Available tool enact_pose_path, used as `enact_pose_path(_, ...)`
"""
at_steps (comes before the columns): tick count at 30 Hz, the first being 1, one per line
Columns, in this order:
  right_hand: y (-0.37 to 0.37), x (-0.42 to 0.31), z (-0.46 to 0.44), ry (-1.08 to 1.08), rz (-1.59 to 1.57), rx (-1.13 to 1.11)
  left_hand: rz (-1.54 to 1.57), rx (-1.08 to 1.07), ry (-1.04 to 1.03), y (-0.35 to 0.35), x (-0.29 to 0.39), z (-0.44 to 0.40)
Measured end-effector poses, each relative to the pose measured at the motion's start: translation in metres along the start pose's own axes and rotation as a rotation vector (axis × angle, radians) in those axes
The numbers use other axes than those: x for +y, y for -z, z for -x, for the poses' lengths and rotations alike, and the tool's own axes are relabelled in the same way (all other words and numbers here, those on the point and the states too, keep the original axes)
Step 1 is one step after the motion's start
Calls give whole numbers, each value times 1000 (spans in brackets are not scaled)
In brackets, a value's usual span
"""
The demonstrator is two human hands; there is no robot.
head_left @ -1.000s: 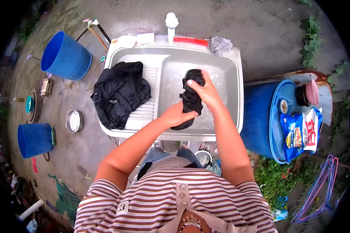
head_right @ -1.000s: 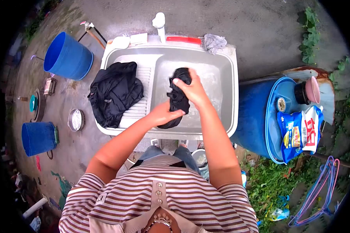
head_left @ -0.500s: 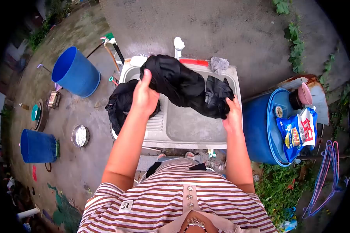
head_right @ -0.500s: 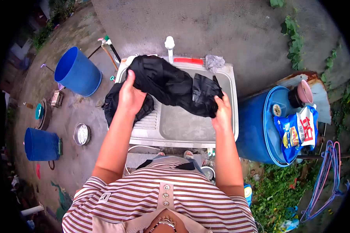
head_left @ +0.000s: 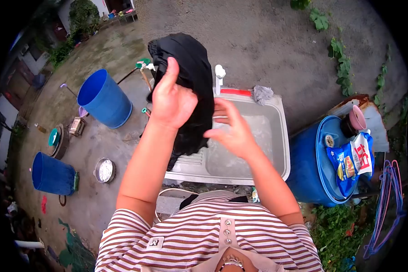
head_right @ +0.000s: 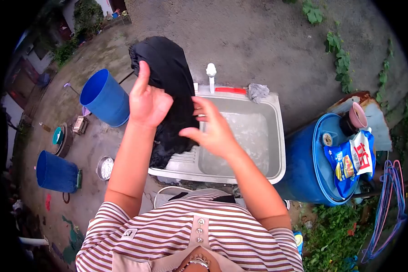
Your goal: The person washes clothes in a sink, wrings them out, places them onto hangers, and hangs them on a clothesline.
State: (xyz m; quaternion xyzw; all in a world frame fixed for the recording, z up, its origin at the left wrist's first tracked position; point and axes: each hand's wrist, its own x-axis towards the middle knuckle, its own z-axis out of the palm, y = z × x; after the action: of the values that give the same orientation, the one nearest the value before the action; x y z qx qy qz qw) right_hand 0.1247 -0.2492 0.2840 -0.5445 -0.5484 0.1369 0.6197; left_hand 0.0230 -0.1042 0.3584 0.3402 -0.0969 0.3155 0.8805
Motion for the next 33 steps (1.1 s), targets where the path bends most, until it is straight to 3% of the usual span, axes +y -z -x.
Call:
enact_pose_path(3, -23, 5, -19, -121, 101, -2, -68, 27, -61, 5, 8, 4)
enact_pose_path(5, -24, 22, -27, -246, -3, -35, -168, 39, -115, 10, 26, 11)
enact_pose_path(6, -24, 30, -28, -190, -201, -44, -175, 47, -126, 13, 35, 16)
enact_pose_path(9, -23, 45, -25, -271, -367, -55, -706, 249, -217, 34, 55, 30)
enact_pose_path(12, -31, 55, -22, -386, -319, -69, -971, 304, -153, 50, 57, 45)
enact_pose_path(13, -38, 57, -20, -256, -71, -8, -1171, 395, -59, 60, 55, 50)
enact_pose_path(14, -46, 52, -20, -257, -72, -19, -1369, 488, 41, 72, 53, 54)
enact_pose_path(16, -64, 28, -20, -95, 64, 64, -1363, 313, -119, 90, 31, 58)
enact_pose_path(17, -70, 17, -22, -82, 150, 58, -1322, 321, -33, 50, 31, 65)
enact_pose_path(18, -74, 22, -23, -93, 148, 56, -1363, 249, -93, 60, 25, 66)
enact_pose_path(20, -80, 39, -28, -113, 57, 5, -1470, 255, 15, 70, 22, 71)
enact_pose_path(22, -78, 61, -26, -273, -173, 13, -1355, 290, -40, 66, 17, 75)
enact_pose_path(24, -70, 50, -23, -421, -354, 70, -1505, 254, -209, 84, 13, 80)
enact_pose_path(26, -64, 54, -18, -492, -373, 82, -1638, 264, -154, 98, 9, 89)
enact_pose_path(28, -62, 67, -14, -687, -647, 188, -1764, 252, -193, 104, -3, 104)
enact_pose_path(30, -65, 68, -11, -733, -706, 220, -1784, 291, -78, 117, -14, 123)
enact_pose_path(33, -73, 80, -1, -734, -651, 177, -1839, 405, 566, 109, 0, 133)
